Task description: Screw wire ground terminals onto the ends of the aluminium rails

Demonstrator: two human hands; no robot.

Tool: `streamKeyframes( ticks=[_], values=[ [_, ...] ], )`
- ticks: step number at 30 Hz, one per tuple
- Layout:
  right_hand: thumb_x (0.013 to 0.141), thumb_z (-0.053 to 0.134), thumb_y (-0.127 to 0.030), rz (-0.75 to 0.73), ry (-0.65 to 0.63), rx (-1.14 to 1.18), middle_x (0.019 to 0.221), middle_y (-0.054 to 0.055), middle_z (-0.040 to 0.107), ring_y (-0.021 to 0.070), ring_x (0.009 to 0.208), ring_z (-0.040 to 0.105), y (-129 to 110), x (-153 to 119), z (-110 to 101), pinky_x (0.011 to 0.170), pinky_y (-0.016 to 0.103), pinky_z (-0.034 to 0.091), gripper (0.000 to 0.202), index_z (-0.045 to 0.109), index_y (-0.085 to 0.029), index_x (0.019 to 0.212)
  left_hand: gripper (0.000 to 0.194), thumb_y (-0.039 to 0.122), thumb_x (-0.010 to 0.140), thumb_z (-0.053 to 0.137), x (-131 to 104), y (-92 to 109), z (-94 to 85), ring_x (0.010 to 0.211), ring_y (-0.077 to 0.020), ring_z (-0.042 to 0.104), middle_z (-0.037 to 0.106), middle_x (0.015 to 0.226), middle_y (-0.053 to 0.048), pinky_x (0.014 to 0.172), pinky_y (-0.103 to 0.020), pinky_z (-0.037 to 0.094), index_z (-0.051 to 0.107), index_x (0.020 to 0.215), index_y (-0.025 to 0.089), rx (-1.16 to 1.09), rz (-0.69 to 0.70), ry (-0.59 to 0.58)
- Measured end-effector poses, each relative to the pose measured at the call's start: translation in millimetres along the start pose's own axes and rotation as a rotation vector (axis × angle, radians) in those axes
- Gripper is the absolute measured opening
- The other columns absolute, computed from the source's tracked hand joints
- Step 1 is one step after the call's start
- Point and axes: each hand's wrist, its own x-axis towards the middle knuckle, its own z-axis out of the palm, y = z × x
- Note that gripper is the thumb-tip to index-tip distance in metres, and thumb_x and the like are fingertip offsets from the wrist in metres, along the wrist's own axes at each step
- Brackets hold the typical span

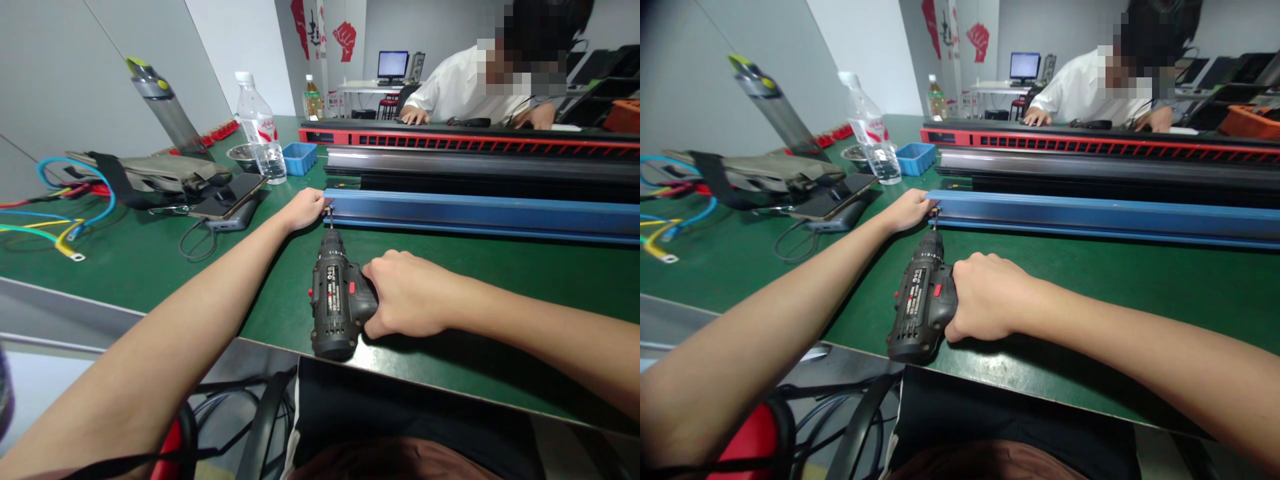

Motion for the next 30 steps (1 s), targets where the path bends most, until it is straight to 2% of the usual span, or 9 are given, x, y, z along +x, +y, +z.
streamKeyframes(
  ticks=[12, 23, 30],
  values=[
    [0.061, 0.071, -0.049, 0.002, 0.002, -0.005, 0.073, 0.009, 0.072, 0.0223, 0.060, 0.063, -0.1, 0.5, -0.1, 0.049, 0.029, 0.038, 0.034, 0.071, -0.019, 0.078, 0.042, 0.035, 0.092, 0.045, -0.2, 2.0, -0.3, 0.058, -0.0122, 0.040, 0.045, 0.055, 0.002, 0.060, -0.025, 0.030, 0.045, 0.054, 0.018, 0.026, -0.037, 0.005],
    [0.061, 0.071, -0.048, -0.002, 0.014, -0.001, 0.067, 0.006, 0.068, 0.0194, 0.056, 0.059, -0.7, -0.4, 0.3, 0.048, 0.028, 0.037, 0.030, 0.065, -0.021, 0.071, 0.041, 0.036, 0.091, 0.045, -0.3, 2.0, -0.6, 0.058, -0.0120, 0.040, 0.045, 0.056, 0.002, 0.060, -0.024, 0.030, 0.046, 0.055, 0.018, 0.039, -0.023, 0.002],
    [0.060, 0.072, -0.050, 0.017, 0.007, -0.013, 0.069, 0.006, 0.069, 0.0202, 0.057, 0.060, 0.2, 0.6, 0.8, 0.048, 0.029, 0.037, 0.032, 0.066, -0.021, 0.074, 0.040, 0.035, 0.090, 0.045, -0.2, 1.7, 0.4, 0.057, -0.0116, 0.039, 0.044, 0.054, 0.002, 0.059, -0.024, 0.030, 0.045, 0.053, 0.018, 0.049, -0.002, 0.017]
  ],
)
